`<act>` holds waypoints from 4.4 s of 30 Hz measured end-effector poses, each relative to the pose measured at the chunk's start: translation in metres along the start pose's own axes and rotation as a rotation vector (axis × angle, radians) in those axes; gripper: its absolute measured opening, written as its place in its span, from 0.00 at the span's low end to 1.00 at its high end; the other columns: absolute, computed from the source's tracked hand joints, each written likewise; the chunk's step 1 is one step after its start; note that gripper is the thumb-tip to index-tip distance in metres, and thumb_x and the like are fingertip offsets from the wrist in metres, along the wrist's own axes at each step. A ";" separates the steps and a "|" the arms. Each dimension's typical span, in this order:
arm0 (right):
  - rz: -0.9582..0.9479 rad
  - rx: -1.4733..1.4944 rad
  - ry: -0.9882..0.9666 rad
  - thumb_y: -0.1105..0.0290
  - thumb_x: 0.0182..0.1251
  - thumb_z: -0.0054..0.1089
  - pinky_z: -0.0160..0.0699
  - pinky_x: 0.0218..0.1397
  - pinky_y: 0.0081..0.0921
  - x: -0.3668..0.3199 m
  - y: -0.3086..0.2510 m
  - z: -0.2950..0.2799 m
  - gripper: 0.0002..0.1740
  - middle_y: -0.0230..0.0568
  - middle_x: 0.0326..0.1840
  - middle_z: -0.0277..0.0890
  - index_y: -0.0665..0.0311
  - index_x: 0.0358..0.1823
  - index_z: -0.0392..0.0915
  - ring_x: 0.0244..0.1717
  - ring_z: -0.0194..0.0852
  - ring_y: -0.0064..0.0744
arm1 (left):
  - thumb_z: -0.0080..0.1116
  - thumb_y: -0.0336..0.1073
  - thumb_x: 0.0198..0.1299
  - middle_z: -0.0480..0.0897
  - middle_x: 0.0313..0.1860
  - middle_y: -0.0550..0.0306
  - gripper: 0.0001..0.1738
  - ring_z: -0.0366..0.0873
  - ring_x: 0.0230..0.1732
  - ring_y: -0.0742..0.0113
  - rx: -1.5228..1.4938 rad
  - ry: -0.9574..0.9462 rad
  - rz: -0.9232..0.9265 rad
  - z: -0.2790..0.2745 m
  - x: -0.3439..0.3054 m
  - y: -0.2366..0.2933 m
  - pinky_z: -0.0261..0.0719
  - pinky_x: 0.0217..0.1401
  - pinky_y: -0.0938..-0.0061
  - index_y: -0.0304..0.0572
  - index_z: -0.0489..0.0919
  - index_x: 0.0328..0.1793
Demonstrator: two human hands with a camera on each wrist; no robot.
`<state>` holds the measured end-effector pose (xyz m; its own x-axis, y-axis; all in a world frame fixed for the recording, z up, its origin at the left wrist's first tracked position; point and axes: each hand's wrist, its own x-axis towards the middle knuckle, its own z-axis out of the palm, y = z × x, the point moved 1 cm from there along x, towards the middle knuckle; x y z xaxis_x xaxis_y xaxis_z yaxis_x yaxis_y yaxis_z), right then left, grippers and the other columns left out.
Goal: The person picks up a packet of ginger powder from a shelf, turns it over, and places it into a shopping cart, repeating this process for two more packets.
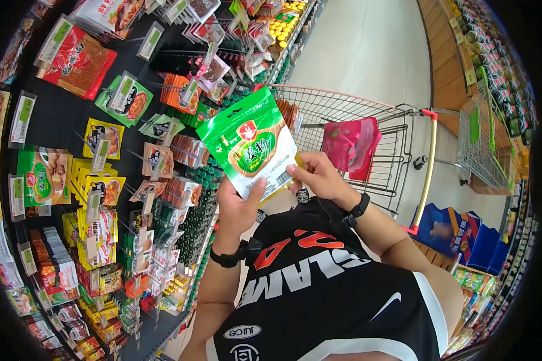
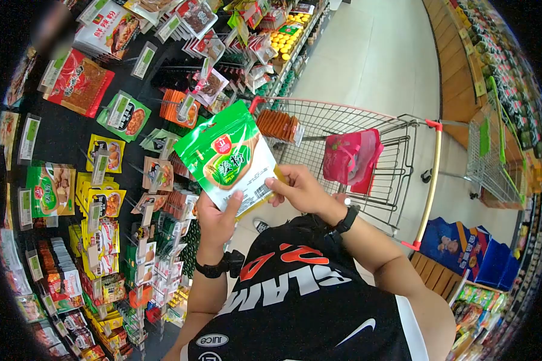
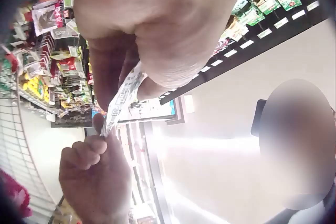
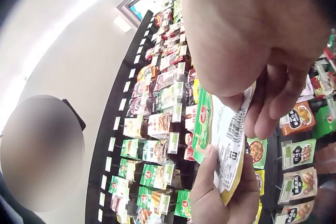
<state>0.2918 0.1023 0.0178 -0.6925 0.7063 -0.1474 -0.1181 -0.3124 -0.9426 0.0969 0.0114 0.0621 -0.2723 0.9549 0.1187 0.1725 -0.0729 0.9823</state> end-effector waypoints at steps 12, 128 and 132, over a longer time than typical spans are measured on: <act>-0.018 0.177 -0.073 0.59 0.82 0.55 0.78 0.34 0.17 0.003 0.003 -0.036 0.21 0.34 0.35 0.86 0.72 0.42 0.85 0.33 0.81 0.18 | 0.64 0.28 0.68 0.80 0.63 0.50 0.29 0.78 0.62 0.67 -0.211 -0.141 -0.146 0.019 0.016 -0.010 0.77 0.65 0.69 0.31 0.68 0.71; 0.591 -0.871 0.393 0.60 0.72 0.61 0.80 0.52 0.49 0.070 0.059 -0.039 0.22 0.53 0.44 0.80 0.66 0.61 0.73 0.48 0.81 0.58 | 0.57 0.24 0.66 0.81 0.55 0.38 0.14 0.86 0.52 0.40 1.208 -0.990 -0.135 0.052 0.245 -0.442 0.88 0.52 0.54 0.32 0.76 0.57; 0.625 -0.862 0.393 0.60 0.72 0.61 0.80 0.51 0.49 0.066 0.056 -0.037 0.23 0.53 0.43 0.78 0.66 0.61 0.73 0.48 0.81 0.58 | 0.57 0.24 0.66 0.80 0.55 0.35 0.14 0.86 0.52 0.41 1.245 -0.975 -0.099 0.052 0.246 -0.434 0.89 0.51 0.55 0.30 0.75 0.57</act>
<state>0.2658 0.1542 -0.0560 -0.1687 0.7781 -0.6050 0.8046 -0.2458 -0.5405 0.0039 0.2926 -0.3430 0.2737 0.7879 -0.5517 0.9608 -0.1980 0.1938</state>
